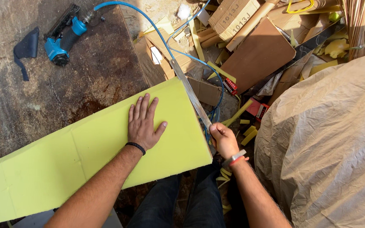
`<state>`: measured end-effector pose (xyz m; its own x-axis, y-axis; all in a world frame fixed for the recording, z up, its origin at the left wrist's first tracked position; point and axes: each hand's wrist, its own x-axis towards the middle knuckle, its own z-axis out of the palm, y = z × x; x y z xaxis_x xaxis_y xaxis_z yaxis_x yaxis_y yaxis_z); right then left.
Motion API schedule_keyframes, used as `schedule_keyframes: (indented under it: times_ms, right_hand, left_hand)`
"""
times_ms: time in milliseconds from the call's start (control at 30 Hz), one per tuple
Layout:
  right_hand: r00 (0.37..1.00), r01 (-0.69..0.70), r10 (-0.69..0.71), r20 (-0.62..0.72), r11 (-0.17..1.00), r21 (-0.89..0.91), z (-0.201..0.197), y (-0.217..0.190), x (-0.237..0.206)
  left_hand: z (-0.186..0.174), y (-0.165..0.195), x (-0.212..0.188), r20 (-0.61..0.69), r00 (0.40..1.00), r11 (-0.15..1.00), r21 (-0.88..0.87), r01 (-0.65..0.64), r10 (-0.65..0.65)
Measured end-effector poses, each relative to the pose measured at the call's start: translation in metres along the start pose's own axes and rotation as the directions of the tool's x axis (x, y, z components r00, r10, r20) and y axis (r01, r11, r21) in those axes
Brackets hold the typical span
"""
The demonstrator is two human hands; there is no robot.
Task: The person staples dark fabric trim onto a long wooden panel using a pneumatic nail gun, then carries a long yellow foam strip, saws it to size on the floor, and finally lays a large piece of dark fabric over the foam-covered panel on the workbench.
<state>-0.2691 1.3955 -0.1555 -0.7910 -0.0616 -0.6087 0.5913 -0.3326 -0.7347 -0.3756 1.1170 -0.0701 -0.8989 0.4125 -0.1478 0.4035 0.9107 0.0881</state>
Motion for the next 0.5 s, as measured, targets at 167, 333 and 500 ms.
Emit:
schedule_keyframes:
  times_ms: [167,333,500]
  right_hand:
    - [0.997,0.0,0.0,-0.072,1.0,-0.003,-0.007,0.013,-0.023]
    - [0.998,0.054,-0.054,-0.022,0.999,-0.008,0.004,0.009,0.021]
    - [0.997,-0.076,0.077,-0.011,0.993,0.09,-0.025,0.031,-0.051]
  left_hand:
    - [0.004,0.001,0.001,-0.056,0.998,0.998,0.058,-0.037,0.041]
    - [0.004,-0.002,0.001,-0.03,0.999,0.998,0.053,-0.018,0.019]
    - [0.006,-0.004,0.001,-0.019,0.999,0.999,0.041,-0.033,0.034]
